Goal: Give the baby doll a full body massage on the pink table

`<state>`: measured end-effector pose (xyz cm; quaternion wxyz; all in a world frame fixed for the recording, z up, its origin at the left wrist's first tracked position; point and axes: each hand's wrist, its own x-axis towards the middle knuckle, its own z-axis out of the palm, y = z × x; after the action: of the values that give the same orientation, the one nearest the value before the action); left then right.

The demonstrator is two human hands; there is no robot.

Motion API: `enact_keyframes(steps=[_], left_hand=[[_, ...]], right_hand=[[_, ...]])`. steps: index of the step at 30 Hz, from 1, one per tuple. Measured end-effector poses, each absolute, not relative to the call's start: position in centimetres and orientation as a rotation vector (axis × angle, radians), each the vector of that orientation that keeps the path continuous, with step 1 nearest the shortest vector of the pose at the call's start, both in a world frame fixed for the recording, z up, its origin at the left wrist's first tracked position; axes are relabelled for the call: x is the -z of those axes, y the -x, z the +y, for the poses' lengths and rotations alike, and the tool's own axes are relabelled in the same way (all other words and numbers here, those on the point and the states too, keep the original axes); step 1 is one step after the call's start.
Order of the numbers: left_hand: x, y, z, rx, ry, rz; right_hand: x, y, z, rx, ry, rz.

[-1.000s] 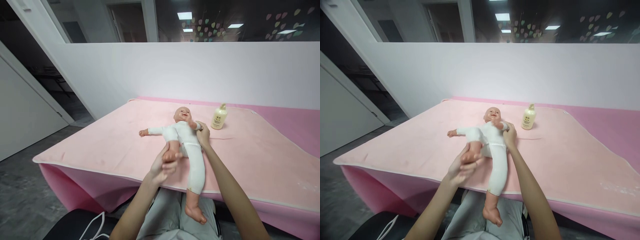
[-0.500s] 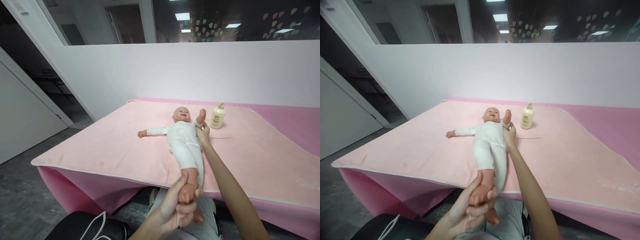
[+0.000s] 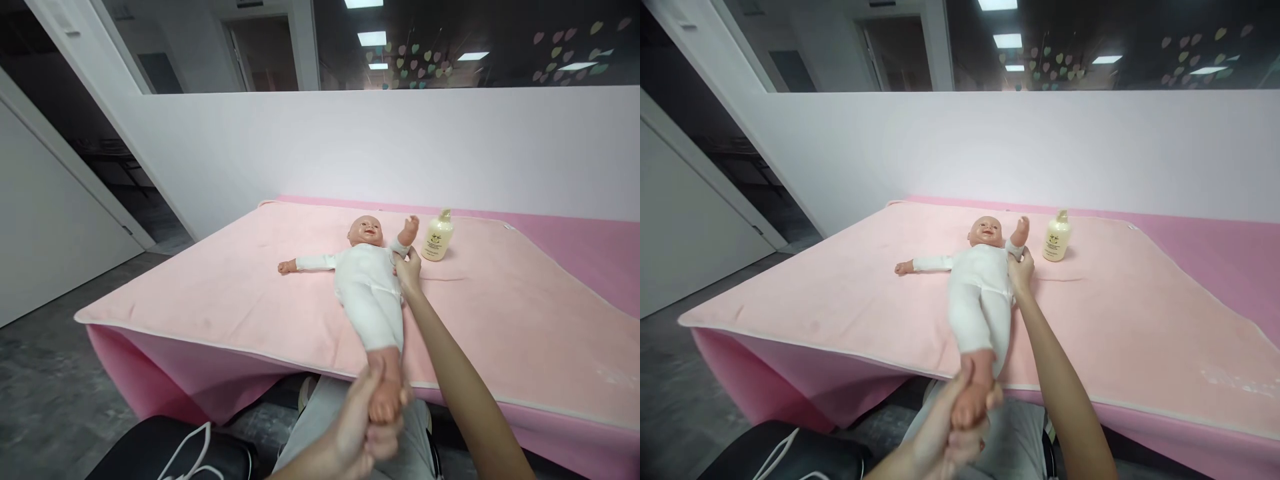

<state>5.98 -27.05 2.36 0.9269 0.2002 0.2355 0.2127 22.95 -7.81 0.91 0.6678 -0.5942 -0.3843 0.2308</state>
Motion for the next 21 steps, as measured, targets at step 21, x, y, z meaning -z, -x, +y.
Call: enact_keyframes(steps=[21], left_hand=[[0.5, -0.5, -32.2, -0.572, -0.391, 0.695]], right_hand=[[0.0, -23.3, -7.5, -0.398, 1.32, -0.728]])
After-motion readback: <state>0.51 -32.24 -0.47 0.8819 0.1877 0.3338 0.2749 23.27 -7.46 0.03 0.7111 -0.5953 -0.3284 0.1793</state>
